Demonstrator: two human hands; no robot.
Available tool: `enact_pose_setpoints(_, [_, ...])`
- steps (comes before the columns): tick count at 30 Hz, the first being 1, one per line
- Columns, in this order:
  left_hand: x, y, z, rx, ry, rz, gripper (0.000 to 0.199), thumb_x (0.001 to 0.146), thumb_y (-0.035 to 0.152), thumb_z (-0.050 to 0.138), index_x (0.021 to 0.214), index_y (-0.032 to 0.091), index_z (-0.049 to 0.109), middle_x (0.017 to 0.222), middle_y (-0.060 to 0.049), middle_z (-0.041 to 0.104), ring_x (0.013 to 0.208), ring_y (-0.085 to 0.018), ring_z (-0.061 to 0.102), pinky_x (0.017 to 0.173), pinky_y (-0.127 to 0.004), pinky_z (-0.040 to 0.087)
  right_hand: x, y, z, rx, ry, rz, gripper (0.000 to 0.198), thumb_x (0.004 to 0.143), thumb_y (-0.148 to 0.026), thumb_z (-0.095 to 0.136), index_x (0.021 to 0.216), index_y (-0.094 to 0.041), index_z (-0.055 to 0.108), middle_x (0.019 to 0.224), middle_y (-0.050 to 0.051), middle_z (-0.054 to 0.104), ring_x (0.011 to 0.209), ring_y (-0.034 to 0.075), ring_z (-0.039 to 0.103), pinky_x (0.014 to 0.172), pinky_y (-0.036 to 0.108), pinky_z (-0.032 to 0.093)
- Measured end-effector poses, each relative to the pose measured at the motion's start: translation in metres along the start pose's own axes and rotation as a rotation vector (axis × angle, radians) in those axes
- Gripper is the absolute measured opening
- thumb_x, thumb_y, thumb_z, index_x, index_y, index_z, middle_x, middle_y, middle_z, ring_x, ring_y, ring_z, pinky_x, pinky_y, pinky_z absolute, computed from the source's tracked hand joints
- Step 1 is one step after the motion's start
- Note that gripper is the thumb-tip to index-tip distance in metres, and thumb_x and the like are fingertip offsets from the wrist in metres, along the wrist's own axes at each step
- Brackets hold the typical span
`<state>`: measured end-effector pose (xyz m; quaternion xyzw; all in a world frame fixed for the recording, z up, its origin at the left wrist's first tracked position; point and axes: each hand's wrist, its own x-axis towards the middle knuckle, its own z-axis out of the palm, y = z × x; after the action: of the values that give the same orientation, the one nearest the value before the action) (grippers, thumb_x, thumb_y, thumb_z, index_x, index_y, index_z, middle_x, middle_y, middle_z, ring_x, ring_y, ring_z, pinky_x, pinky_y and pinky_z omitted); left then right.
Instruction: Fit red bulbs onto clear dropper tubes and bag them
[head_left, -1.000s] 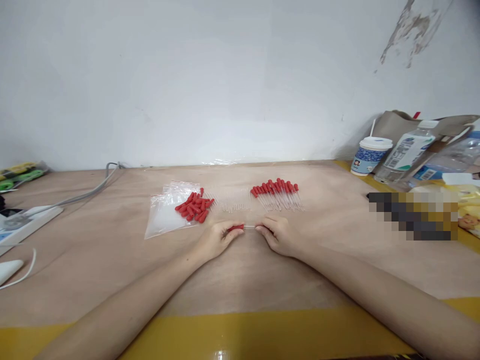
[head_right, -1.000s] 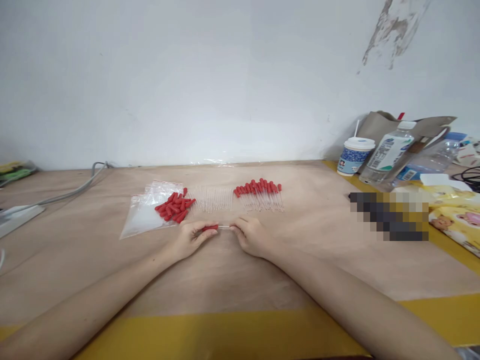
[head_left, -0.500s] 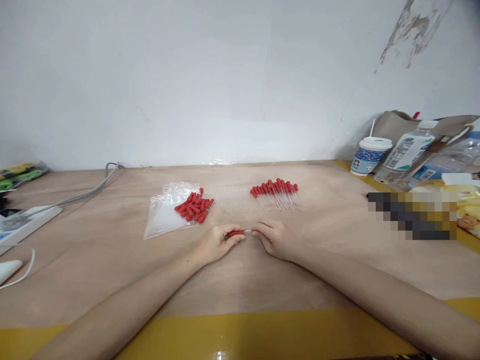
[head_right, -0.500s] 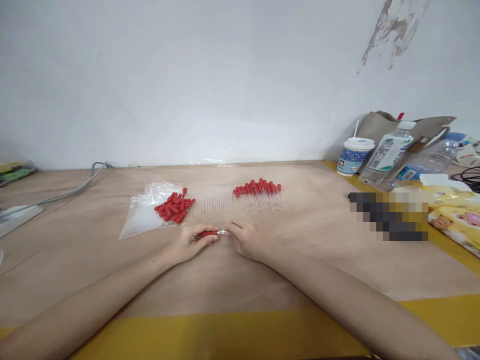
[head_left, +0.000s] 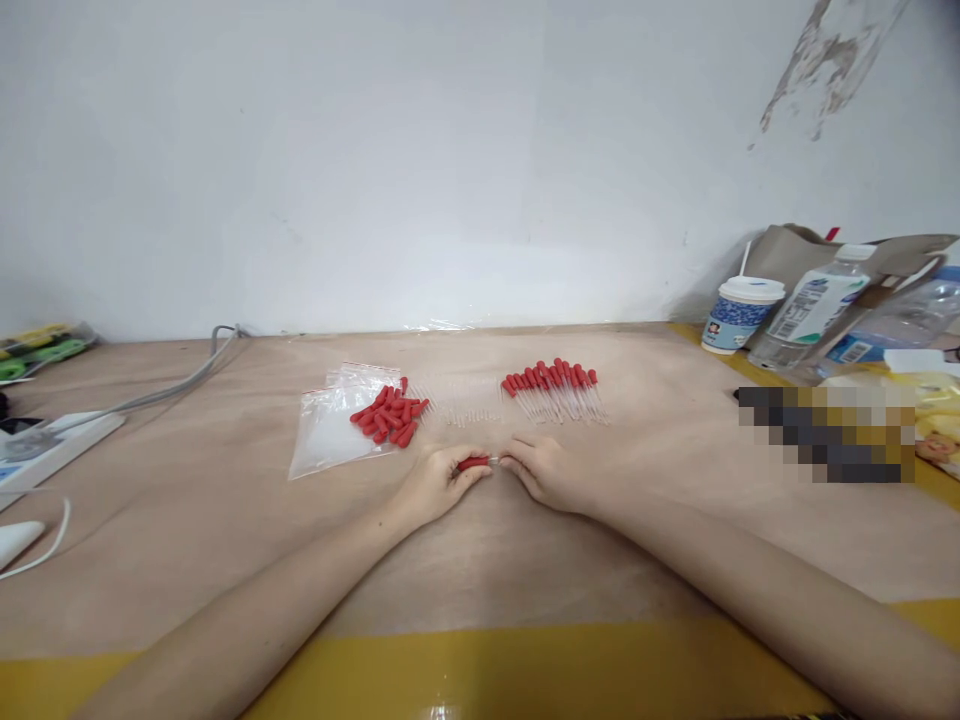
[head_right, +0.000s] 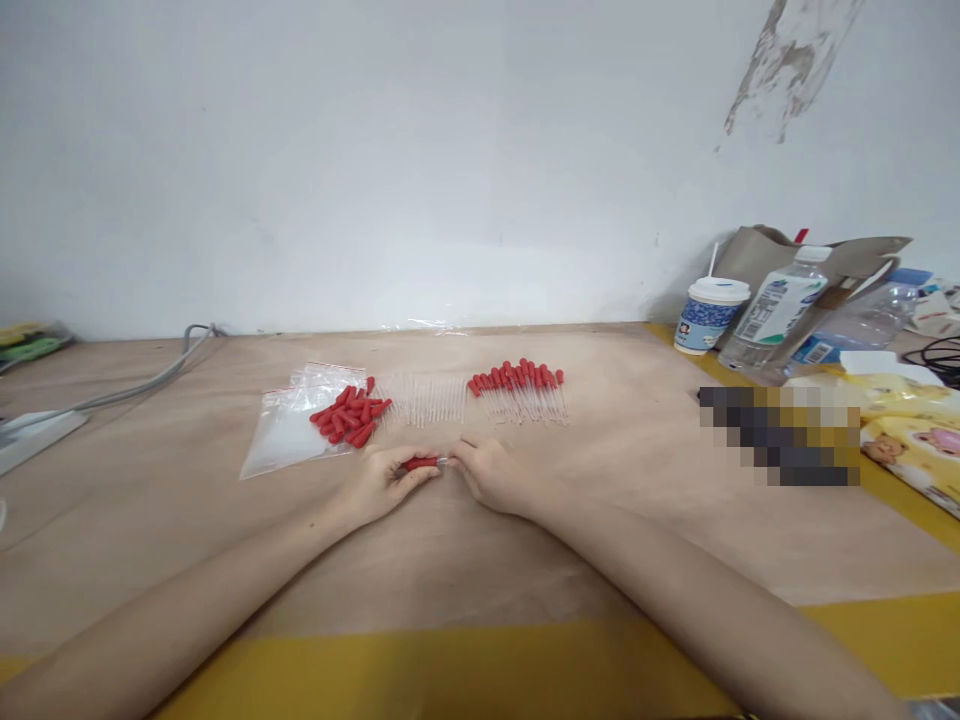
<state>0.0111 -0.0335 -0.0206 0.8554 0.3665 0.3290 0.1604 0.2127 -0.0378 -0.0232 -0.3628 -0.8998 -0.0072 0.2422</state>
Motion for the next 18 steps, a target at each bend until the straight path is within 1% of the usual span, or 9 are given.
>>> enact_pose_setpoints(2, [-0.001,-0.002,0.000,0.021,0.040,0.010,0.024,0.081,0.029,0.056,0.102,0.017,0.061,0.090,-0.005,0.069,0.077,-0.016,0.064,0.069,-0.027,0.052,0.001,0.002,-0.013,-0.018,-0.037,0.027,0.021,0.088,-0.020,0.039,0.086,-0.016,0.059,0.082,0.006,0.061,0.072,0.013,0.053,0.065,0.024,0.037])
enact_pose_setpoints(4, [-0.002,-0.003,0.000,0.029,0.069,0.020,0.034,0.081,0.029,0.056,0.113,0.017,0.055,0.099,-0.007,0.066,0.085,-0.017,0.063,0.075,-0.030,0.052,0.002,0.009,-0.027,-0.043,-0.031,0.108,0.020,0.085,-0.018,0.042,0.086,-0.017,0.062,0.083,0.006,0.063,0.076,0.015,0.054,0.069,0.026,0.038])
enact_pose_setpoints(6, [-0.001,-0.003,-0.001,0.053,0.032,0.030,0.035,0.082,0.028,0.054,0.116,0.017,0.053,0.104,-0.007,0.065,0.090,-0.019,0.062,0.079,-0.033,0.051,0.006,0.023,-0.039,-0.008,0.004,0.279,0.020,0.081,-0.018,0.045,0.083,-0.018,0.065,0.080,0.005,0.066,0.073,0.015,0.056,0.067,0.025,0.039])
enact_pose_setpoints(8, [0.000,-0.001,-0.003,0.082,-0.057,0.061,0.031,0.084,0.029,0.051,0.112,0.018,0.057,0.107,-0.008,0.064,0.096,-0.020,0.060,0.084,-0.035,0.049,0.013,0.039,-0.047,0.049,0.042,0.482,0.020,0.079,-0.020,0.046,0.079,-0.017,0.066,0.074,0.004,0.066,0.065,0.014,0.057,0.062,0.023,0.039])
enact_pose_setpoints(9, [0.001,0.001,-0.004,0.085,-0.108,0.082,0.030,0.085,0.029,0.050,0.111,0.018,0.058,0.109,-0.008,0.064,0.100,-0.020,0.059,0.088,-0.036,0.047,0.018,0.047,-0.048,0.042,0.060,0.569,0.020,0.079,-0.022,0.047,0.075,-0.017,0.067,0.069,0.003,0.066,0.063,0.014,0.057,0.060,0.023,0.039])
enact_pose_setpoints(11, [0.003,0.003,-0.005,0.074,-0.192,0.121,0.031,0.086,0.029,0.047,0.114,0.018,0.058,0.115,-0.008,0.061,0.111,-0.020,0.053,0.095,-0.038,0.042,0.030,0.057,-0.047,-0.019,0.073,0.697,0.024,0.078,-0.027,0.047,0.067,-0.016,0.066,0.064,0.004,0.064,0.062,0.015,0.057,0.058,0.024,0.038])
enact_pose_setpoints(13, [0.004,0.004,-0.007,0.066,-0.240,0.137,0.034,0.087,0.030,0.046,0.117,0.018,0.056,0.120,-0.008,0.058,0.116,-0.020,0.049,0.099,-0.039,0.039,0.042,0.060,-0.040,-0.097,0.049,0.786,0.028,0.078,-0.030,0.046,0.062,-0.017,0.065,0.065,0.005,0.064,0.067,0.017,0.059,0.058,0.025,0.039])
enact_pose_setpoints(15, [0.004,0.004,-0.008,0.065,-0.262,0.136,0.036,0.087,0.031,0.045,0.120,0.018,0.054,0.123,-0.008,0.055,0.118,-0.020,0.047,0.100,-0.040,0.039,0.053,0.058,-0.031,-0.159,0.012,0.859,0.028,0.078,-0.031,0.045,0.067,-0.017,0.067,0.073,0.008,0.066,0.072,0.020,0.060,0.060,0.027,0.040])
enact_pose_setpoints(18, [0.003,0.002,-0.008,0.061,-0.278,0.138,0.037,0.088,0.031,0.045,0.122,0.018,0.052,0.125,-0.008,0.053,0.120,-0.020,0.045,0.101,-0.040,0.037,0.063,0.054,-0.018,-0.222,-0.011,0.926,0.028,0.079,-0.030,0.044,0.082,-0.016,0.068,0.084,0.012,0.066,0.081,0.023,0.061,0.064,0.030,0.042])
